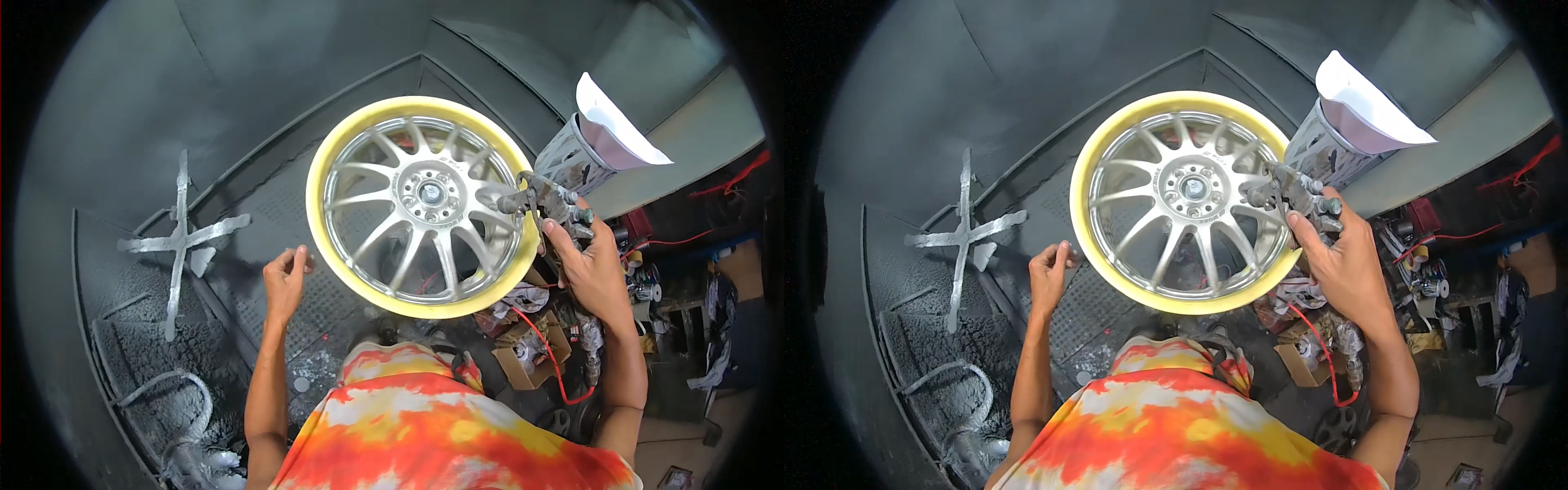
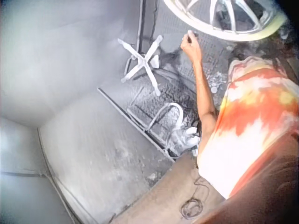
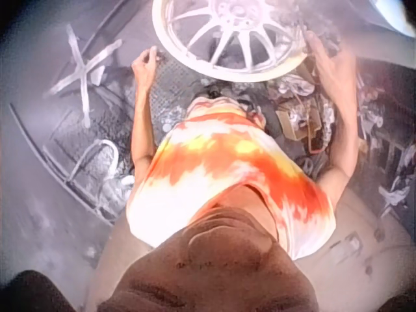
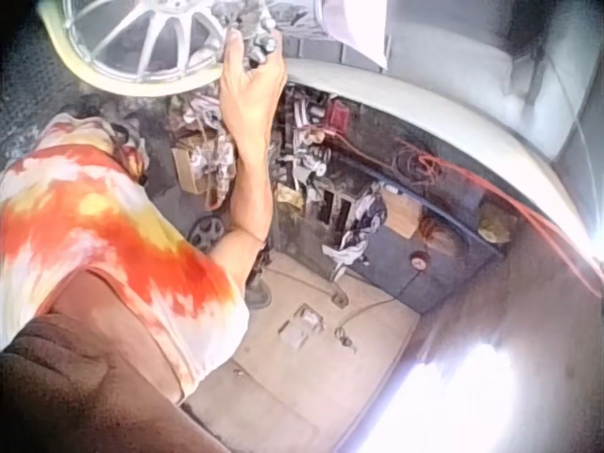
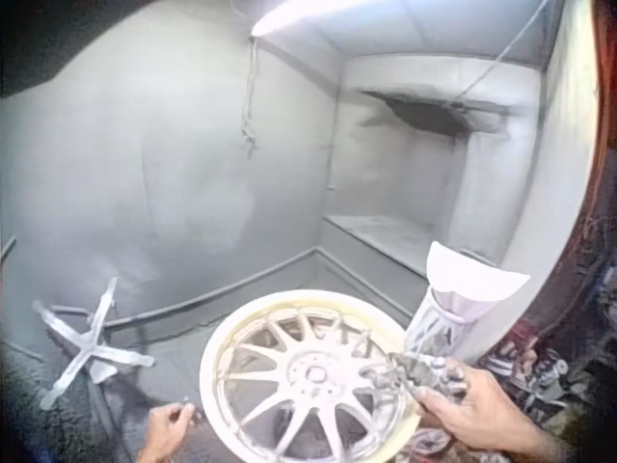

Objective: The person prepares and paints a silver car rim. They move the rim into a spray booth, apply paint using a spray gun, and then mix paint in a small cup and wipe a container with a cloth on a nearby workbench.

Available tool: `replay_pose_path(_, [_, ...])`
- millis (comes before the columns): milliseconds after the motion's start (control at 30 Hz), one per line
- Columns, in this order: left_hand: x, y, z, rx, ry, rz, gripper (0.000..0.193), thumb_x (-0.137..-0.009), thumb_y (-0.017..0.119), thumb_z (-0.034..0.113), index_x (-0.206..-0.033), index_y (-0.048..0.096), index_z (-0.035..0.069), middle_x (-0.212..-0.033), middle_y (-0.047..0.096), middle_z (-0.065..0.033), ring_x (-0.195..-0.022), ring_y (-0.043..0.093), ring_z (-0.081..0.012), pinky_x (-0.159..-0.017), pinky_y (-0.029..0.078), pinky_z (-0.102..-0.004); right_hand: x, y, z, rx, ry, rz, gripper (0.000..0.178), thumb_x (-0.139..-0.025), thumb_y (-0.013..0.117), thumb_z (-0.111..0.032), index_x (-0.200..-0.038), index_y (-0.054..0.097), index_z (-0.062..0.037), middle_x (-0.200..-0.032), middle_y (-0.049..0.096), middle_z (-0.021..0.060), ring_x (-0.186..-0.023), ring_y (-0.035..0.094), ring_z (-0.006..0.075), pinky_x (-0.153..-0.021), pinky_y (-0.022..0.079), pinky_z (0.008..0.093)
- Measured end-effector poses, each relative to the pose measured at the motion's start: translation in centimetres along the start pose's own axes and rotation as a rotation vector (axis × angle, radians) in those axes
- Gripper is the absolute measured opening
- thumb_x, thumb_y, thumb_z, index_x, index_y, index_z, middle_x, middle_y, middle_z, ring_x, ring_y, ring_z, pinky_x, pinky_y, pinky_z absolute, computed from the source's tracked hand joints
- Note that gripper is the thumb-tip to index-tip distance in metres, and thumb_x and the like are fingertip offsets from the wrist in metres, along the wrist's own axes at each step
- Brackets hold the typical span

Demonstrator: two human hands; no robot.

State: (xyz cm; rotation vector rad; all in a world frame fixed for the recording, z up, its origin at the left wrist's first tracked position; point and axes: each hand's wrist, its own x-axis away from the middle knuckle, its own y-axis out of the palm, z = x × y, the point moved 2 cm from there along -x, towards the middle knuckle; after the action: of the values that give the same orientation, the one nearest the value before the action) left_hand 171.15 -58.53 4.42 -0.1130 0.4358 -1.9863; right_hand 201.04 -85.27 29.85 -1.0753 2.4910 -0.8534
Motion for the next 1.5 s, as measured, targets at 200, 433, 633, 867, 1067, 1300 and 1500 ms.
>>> replay_pose_path(200, [-4.3, 1.5, -1.4, 0.335, -0.234, -0.068, 0.043, -0.106, 0.062, 0.040, -0.100, 0.069, -0.002, -0.080, 0.068, -0.0058, -0.066, 0.062, -0.0115, -0.063, 0.051, -0.0267, 0.5, -0.3, -0.3, -0.130, 0.120, -0.024, 0.022, -0.103, 0.067, -0.019, -0.116, 0.067, -0.0016, -0.080, 0.067, -0.0001, -0.058, 0.055, 0.0039, -0.045, 0.044, 0.0233])
replay_pose_path(433, [1.1, 4.6, 1.3, 0.405, -0.314, -0.248, 0.033, -0.106, 0.062, 0.032, -0.111, 0.065, 0.000, -0.087, 0.071, -0.0057, -0.065, 0.064, -0.0106, -0.063, 0.053, -0.0261, 0.5, -1.0, 0.0, 0.002, 0.069, 0.053, 0.026, -0.103, 0.067, -0.020, -0.119, 0.066, 0.0010, -0.081, 0.070, 0.0023, -0.058, 0.056, 0.0060, -0.048, 0.045, 0.0251])
replay_pose_path(633, [10.2, 10.4, 4.9, 0.659, -0.620, -0.474, 0.031, -0.106, 0.064, 0.027, -0.118, 0.066, -0.002, -0.096, 0.075, -0.0118, -0.073, 0.071, -0.0150, -0.071, 0.058, -0.0282, 1.6, -1.4, 0.2, -0.024, 0.168, 0.029, 0.028, -0.102, 0.068, -0.019, -0.121, 0.066, 0.0012, -0.078, 0.069, 0.0014, -0.057, 0.055, 0.0051, -0.047, 0.043, 0.0246])
replay_pose_path(867, [12.3, 14.6, 6.3, 0.631, -0.653, -1.086, 0.033, -0.107, 0.062, 0.031, -0.118, 0.067, 0.001, -0.106, 0.075, -0.0131, -0.093, 0.071, -0.0169, -0.083, 0.060, -0.0333, 2.2, -1.6, -1.0, -0.062, 0.165, 0.071, 0.027, -0.102, 0.068, -0.019, -0.122, 0.066, -0.0014, -0.077, 0.067, -0.0010, -0.055, 0.053, 0.0035, -0.045, 0.043, 0.0233])
replay_pose_path(1067, [10.1, 11.9, 2.4, 0.359, -0.588, -1.162, 0.037, -0.101, 0.071, 0.038, -0.106, 0.074, 0.002, -0.102, 0.076, -0.0047, -0.093, 0.068, -0.0110, -0.081, 0.056, -0.0295, 1.8, -1.5, -1.0, -0.066, 0.212, 0.026, 0.026, -0.102, 0.068, -0.019, -0.122, 0.066, -0.0017, -0.078, 0.069, 0.0004, -0.057, 0.055, 0.0035, -0.046, 0.044, 0.0232])
replay_pose_path(1300, [9.9, 12.0, -7.6, 0.292, -0.502, -0.975, 0.036, -0.100, 0.071, 0.033, -0.103, 0.075, -0.003, -0.090, 0.074, -0.0070, -0.082, 0.069, -0.0147, -0.076, 0.056, -0.0310, 1.7, -0.9, -1.2, -0.080, 0.117, 0.053, 0.025, -0.102, 0.068, -0.019, -0.120, 0.067, -0.0007, -0.081, 0.070, 0.0007, -0.062, 0.057, 0.0046, -0.051, 0.045, 0.0241])
replay_pose_path(1500, [6.0, 9.0, -17.0, 0.146, -0.637, -0.645, 0.032, -0.099, 0.069, 0.029, -0.097, 0.076, -0.002, -0.084, 0.074, -0.0078, -0.072, 0.068, -0.0155, -0.067, 0.055, -0.0307, 0.8, -1.9, -1.5, 0.098, 0.114, 0.121, 0.025, -0.101, 0.069, -0.017, -0.119, 0.068, 0.0003, -0.083, 0.070, 0.0009, -0.065, 0.059, 0.0045, -0.054, 0.044, 0.0238])
